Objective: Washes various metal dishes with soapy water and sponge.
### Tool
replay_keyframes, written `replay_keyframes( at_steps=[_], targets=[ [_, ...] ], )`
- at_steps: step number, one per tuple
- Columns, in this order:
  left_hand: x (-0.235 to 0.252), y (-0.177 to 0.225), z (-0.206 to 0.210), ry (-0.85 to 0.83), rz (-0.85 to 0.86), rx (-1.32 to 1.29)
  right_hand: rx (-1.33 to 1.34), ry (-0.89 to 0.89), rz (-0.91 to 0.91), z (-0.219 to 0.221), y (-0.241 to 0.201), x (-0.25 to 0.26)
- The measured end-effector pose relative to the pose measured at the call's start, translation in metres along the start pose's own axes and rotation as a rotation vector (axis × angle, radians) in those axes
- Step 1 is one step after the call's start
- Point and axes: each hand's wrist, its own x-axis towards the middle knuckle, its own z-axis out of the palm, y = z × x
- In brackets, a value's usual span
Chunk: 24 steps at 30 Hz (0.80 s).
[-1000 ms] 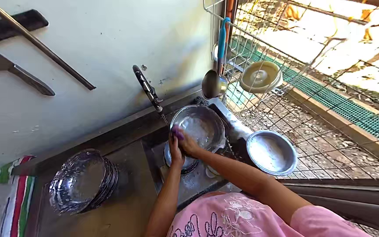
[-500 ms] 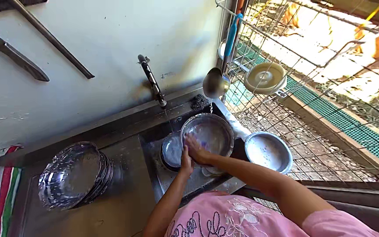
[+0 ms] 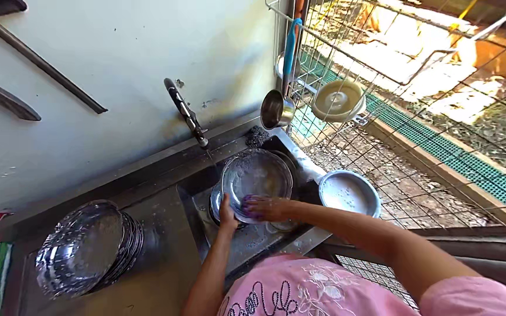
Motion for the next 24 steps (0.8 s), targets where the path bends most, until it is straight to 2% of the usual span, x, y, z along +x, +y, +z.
replay_keyframes(
  at_steps=[2,4,6,7,8,10,12,13,16,20,22,24],
  targets=[
    [-0.002,0.006,-0.015,-0.018,-0.021,0.036,-0.202,0.068,0.035,-0.014,0.030,-0.018],
    [-0.010,0.000,-0.006,-0.067,-0.040,0.067,-0.258,0.197,0.160,-0.027,0.050,-0.010],
    [-0.016,-0.010,0.016,-0.132,-0.064,0.037,-0.150,0.365,0.215,-0.020,0.043,0.018],
    [-0.016,-0.013,0.026,-0.171,-0.064,0.000,-0.036,0.449,0.180,-0.010,0.030,0.030],
    [-0.013,-0.013,0.033,-0.175,-0.048,-0.030,0.105,0.460,0.134,-0.001,0.014,0.036],
    [0.000,-0.002,0.033,-0.079,0.000,-0.020,0.243,0.280,0.064,0.007,-0.010,0.027],
    [0.011,0.018,0.015,0.002,-0.027,0.010,0.058,0.031,0.034,0.002,-0.009,0.006],
    [0.015,0.023,0.005,0.003,-0.047,0.031,-0.050,-0.022,0.024,0.000,-0.001,-0.004],
    [0.015,0.011,0.004,-0.024,-0.099,0.025,-0.179,-0.048,0.022,-0.011,0.017,-0.009],
    [-0.010,-0.021,0.036,-0.022,-0.099,-0.066,0.069,0.189,0.175,0.002,-0.030,0.021],
    [-0.003,-0.008,0.022,0.023,-0.142,-0.031,0.068,0.136,0.142,0.012,-0.026,0.017],
    [0.010,0.007,-0.007,-0.006,-0.188,-0.024,-0.074,0.002,0.035,0.016,0.005,-0.002]
  ],
)
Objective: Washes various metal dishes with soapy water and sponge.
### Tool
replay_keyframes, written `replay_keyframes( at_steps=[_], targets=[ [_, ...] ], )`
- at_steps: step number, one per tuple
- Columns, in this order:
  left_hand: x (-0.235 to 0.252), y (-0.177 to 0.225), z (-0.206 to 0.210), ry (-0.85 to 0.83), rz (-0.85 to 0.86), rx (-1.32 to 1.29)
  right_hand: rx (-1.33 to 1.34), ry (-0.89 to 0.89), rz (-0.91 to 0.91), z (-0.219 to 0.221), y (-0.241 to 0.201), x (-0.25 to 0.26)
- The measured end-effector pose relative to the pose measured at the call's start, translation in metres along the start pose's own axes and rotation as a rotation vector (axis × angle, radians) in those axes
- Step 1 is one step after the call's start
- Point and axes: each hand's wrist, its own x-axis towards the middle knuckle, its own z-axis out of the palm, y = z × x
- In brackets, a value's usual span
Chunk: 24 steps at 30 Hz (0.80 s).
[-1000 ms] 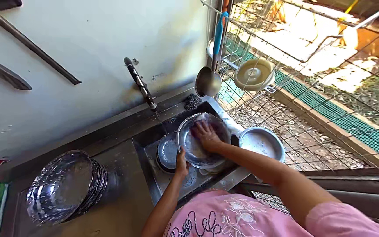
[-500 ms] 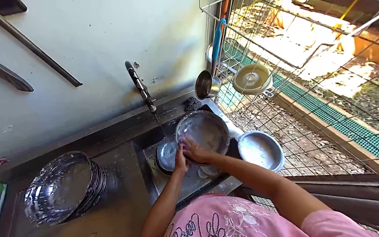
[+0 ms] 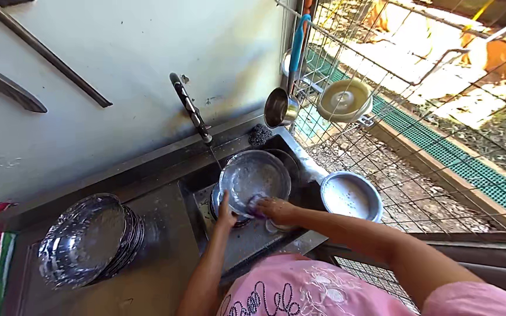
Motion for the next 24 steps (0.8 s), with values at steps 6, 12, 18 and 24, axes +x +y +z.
replay_keyframes(
  at_steps=[6,12,18,24],
  targets=[
    [-0.013,-0.036,0.027,-0.018,0.114,-0.010,0.136,0.137,0.108,-0.002,-0.031,0.022],
    [-0.014,-0.021,-0.015,-0.003,0.101,-0.023,-0.140,0.059,0.035,-0.015,0.028,-0.019],
    [-0.026,-0.048,0.031,-0.205,0.050,-0.005,0.037,0.321,0.188,0.003,0.021,0.035],
    [-0.017,-0.026,-0.018,0.026,0.119,0.011,-0.043,-0.055,0.013,-0.002,0.025,-0.011]
  ],
)
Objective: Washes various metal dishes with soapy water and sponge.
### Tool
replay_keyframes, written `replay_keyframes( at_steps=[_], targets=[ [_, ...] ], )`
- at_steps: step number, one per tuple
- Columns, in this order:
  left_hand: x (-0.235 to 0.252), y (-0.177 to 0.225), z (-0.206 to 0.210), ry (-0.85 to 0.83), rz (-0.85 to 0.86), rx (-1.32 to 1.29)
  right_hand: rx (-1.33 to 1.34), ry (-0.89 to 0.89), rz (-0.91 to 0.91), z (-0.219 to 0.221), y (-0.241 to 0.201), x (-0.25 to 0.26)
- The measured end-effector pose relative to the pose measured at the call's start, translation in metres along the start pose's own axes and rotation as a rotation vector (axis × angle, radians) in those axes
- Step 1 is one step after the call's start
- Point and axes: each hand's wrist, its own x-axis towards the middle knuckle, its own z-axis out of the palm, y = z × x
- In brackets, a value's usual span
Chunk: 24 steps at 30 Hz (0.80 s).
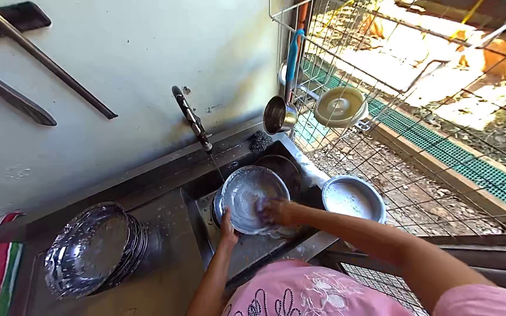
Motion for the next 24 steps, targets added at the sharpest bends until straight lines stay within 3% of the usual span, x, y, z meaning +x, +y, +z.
replay_keyframes(
  at_steps=[3,7,10,12,14,18,21,24],
  targets=[
    [-0.021,-0.011,0.010,-0.099,-0.052,0.072,-0.114,0.148,0.129,-0.012,0.025,0.005],
    [-0.014,-0.011,0.034,-0.243,-0.032,0.037,0.306,0.272,-0.003,0.010,-0.015,0.038],
    [0.002,0.019,0.021,-0.181,-0.091,0.111,0.504,0.102,-0.117,-0.011,-0.061,0.019],
    [0.010,0.037,0.008,-0.260,-0.114,0.171,0.563,0.102,-0.211,-0.028,-0.065,0.005],
    [0.028,0.038,-0.006,-0.351,0.054,0.197,0.778,0.232,-0.276,-0.045,-0.052,-0.006],
    [0.039,0.042,-0.023,-0.143,0.309,0.285,1.255,0.559,0.005,-0.089,-0.026,-0.017],
    [0.032,0.052,-0.026,-0.130,0.321,0.362,1.230,0.834,0.126,-0.106,0.009,-0.002],
    [0.009,0.060,-0.012,-0.174,0.352,0.442,0.881,0.818,-0.056,-0.096,-0.003,0.009]
  ],
)
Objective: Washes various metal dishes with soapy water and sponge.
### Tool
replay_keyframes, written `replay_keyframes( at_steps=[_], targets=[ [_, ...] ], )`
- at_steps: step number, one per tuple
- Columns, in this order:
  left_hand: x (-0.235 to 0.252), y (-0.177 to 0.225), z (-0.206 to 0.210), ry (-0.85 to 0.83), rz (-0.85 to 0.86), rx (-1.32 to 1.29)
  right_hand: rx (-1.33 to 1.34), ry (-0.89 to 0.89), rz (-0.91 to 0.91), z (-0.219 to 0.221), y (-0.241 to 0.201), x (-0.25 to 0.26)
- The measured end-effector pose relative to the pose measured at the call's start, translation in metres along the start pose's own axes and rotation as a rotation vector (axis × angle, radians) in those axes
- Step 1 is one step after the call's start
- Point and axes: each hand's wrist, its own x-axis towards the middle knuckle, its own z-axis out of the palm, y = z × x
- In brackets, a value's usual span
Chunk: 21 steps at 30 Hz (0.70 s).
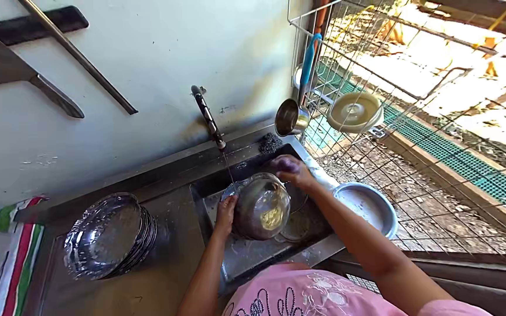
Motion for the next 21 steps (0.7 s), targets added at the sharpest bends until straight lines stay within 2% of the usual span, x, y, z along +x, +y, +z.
replay_keyframes(
  at_steps=[2,3,5,6,7,9,10,11,14,15,16,18,21],
  targets=[
    [-0.008,0.009,0.020,0.023,0.045,0.017,-0.310,-0.129,-0.217,0.050,-0.005,-0.025],
    [-0.013,0.011,0.029,0.036,0.072,0.011,-0.484,-0.132,-0.363,0.076,-0.003,-0.039],
    [-0.025,0.017,0.036,0.034,0.127,0.059,-0.676,0.001,-0.617,0.101,0.005,-0.048],
    [-0.030,0.020,0.037,0.032,0.158,0.139,-0.642,0.032,-0.576,0.097,0.001,-0.042],
    [-0.034,0.023,0.036,0.030,0.184,0.216,-0.586,0.036,-0.394,0.086,-0.008,-0.030],
    [-0.046,0.027,0.038,0.029,0.230,0.336,-0.522,0.025,0.088,0.059,-0.024,0.003],
    [-0.052,0.030,0.038,0.015,0.223,0.348,-0.513,0.026,0.179,0.052,-0.021,0.012],
    [-0.055,0.033,0.038,-0.002,0.206,0.341,-0.506,0.028,0.129,0.053,-0.015,0.010],
    [-0.053,0.025,0.036,-0.020,0.271,0.293,-0.527,-0.077,-0.412,0.091,-0.020,-0.031],
    [-0.055,0.023,0.031,-0.050,0.277,0.282,-0.529,-0.064,-0.554,0.100,-0.023,-0.040],
    [-0.055,0.025,0.027,-0.065,0.263,0.277,-0.497,-0.049,-0.593,0.100,-0.023,-0.040],
    [-0.051,0.040,0.023,-0.028,0.193,0.268,-0.339,-0.023,-0.454,0.080,-0.016,-0.019],
    [-0.048,0.051,0.019,0.180,0.072,0.076,-0.002,0.019,0.078,0.039,0.008,0.011]
  ],
)
